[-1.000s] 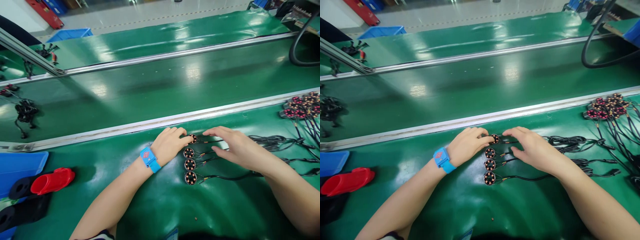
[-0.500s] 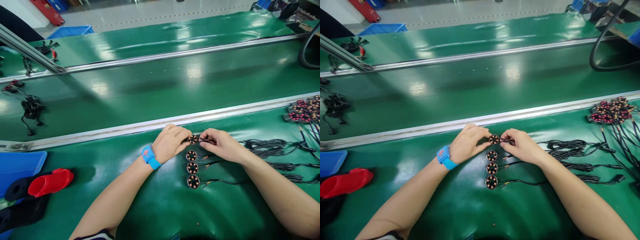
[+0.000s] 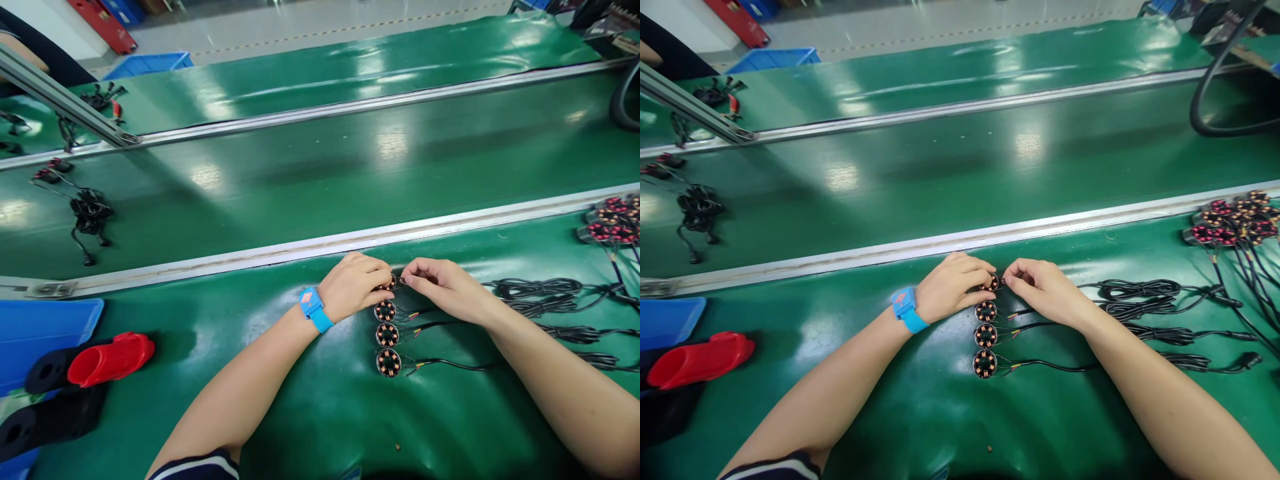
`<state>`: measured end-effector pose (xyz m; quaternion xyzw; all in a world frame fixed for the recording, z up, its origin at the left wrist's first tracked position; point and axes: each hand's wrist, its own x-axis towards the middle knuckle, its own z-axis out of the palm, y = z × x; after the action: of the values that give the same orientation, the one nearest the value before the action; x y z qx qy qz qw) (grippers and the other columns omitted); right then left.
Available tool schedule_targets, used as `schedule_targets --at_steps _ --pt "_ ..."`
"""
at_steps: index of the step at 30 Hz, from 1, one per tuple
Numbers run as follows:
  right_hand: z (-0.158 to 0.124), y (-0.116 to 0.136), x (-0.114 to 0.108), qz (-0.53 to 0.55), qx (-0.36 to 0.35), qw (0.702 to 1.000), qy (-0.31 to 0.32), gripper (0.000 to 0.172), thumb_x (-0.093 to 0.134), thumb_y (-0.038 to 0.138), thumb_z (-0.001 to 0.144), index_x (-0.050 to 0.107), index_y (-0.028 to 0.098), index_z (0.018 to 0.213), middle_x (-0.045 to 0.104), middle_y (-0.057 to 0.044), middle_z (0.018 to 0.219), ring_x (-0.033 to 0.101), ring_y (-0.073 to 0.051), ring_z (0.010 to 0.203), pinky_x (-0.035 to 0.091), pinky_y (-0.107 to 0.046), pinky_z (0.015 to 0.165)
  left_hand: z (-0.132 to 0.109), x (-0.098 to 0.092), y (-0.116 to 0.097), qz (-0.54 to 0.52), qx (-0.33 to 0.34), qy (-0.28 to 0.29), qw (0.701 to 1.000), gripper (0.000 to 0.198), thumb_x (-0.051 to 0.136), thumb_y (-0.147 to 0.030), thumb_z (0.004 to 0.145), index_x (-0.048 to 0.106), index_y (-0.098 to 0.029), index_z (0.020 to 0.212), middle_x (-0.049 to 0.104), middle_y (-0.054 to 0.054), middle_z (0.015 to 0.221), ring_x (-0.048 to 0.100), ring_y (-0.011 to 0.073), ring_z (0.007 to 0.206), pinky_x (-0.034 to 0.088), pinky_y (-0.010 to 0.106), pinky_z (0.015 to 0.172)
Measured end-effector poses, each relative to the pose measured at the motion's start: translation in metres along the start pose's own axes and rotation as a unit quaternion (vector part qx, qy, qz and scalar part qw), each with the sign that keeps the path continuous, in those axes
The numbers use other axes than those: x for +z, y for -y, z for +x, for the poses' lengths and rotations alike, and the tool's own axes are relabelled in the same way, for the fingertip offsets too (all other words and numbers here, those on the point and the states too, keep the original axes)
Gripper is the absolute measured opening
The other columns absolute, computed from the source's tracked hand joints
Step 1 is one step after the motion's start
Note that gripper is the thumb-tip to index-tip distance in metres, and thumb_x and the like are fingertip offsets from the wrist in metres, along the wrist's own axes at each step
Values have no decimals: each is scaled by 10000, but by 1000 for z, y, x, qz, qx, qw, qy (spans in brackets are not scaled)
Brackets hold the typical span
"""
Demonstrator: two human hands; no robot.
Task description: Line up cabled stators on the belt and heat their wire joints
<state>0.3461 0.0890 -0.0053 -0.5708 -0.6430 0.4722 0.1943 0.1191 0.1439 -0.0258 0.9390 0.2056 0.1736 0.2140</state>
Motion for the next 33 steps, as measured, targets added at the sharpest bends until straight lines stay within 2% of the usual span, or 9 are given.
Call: schedule_targets --at_steps 3,6,9,15,19,23,27,30,33 --pt "1 0 4 35 -3 999 -2 271 542 455 926 637 202 898 537 30 708 429 -130 626 325 -275 578 -2 -5 -3 -22 -8 -22 999 222 630 -387 939 581 -172 963 685 39 1057 626 180 965 407 326 886" --pt "2 1 8 122 -17 992 -19 264 552 437 933 620 187 881 597 7 793 511 -138 729 382 -279 688 -3 -7 -7 -31 -14 -42 999 250 651 -405 922 567 -179 985 684 25 1002 619 180 920 423 319 877" --pt "3 1 11 188 -12 982 -18 270 547 437 946 595 178 885 611 2 766 547 -139 734 395 -282 719 -3 -8 -9 -25 -20 -44 999 292 644 -437 921 566 -184 1043 677 22 987 611 187 912 431 328 883" --pt "4 2 11 169 -23 985 25 244 610 387 911 593 179 1037 649 -14 829 581 -155 778 418 -278 709 -4 -14 -6 -46 -37 21 998 272 615 -415 943 603 -204 1114 634 30 990 592 186 930 425 337 883" --pt "2 2 11 128 -25 991 24 332 566 380 930 541 200 1208 671 -15 852 590 -165 743 448 -289 678 -5 -17 -2 -93 -48 56 993 245 596 -359 959 637 -229 1163 596 44 1013 568 186 975 429 333 898" --pt "-1 4 11 46 -51 998 10 350 504 322 958 510 242 1299 693 -3 924 634 -168 790 483 -308 733 -6 -20 -1 -103 -58 89 989 237 594 -379 957 646 -242 1144 600 52 1091 547 205 1034 406 376 961" --pt "-7 10 3 -75 -87 992 -53 295 466 323 992 552 276 1270 705 3 990 653 -182 880 484 -339 816 -14 -33 -10 -82 -68 94 990 299 566 -433 965 603 -247 1196 572 72 1237 517 231 1148 387 409 1006" --pt "-16 19 -8 -129 -125 977 -111 240 496 345 988 587 256 1192 686 -25 1099 631 -211 1020 489 -356 882 -20 -46 -24 -39 -72 107 991 244 529 -433 982 652 -276 1122 561 61 1260 506 236 1140 392 412 984" --pt "-27 30 -19 -172 -148 965 -129 224 518 349 981 598 241 1160 668 -50 1151 621 -233 1042 494 -383 908 -24 -51 -38 9 -74 135 988 240 513 -418 991 671 -322 1143 558 43 1304 506 247 1121 401 411 927"
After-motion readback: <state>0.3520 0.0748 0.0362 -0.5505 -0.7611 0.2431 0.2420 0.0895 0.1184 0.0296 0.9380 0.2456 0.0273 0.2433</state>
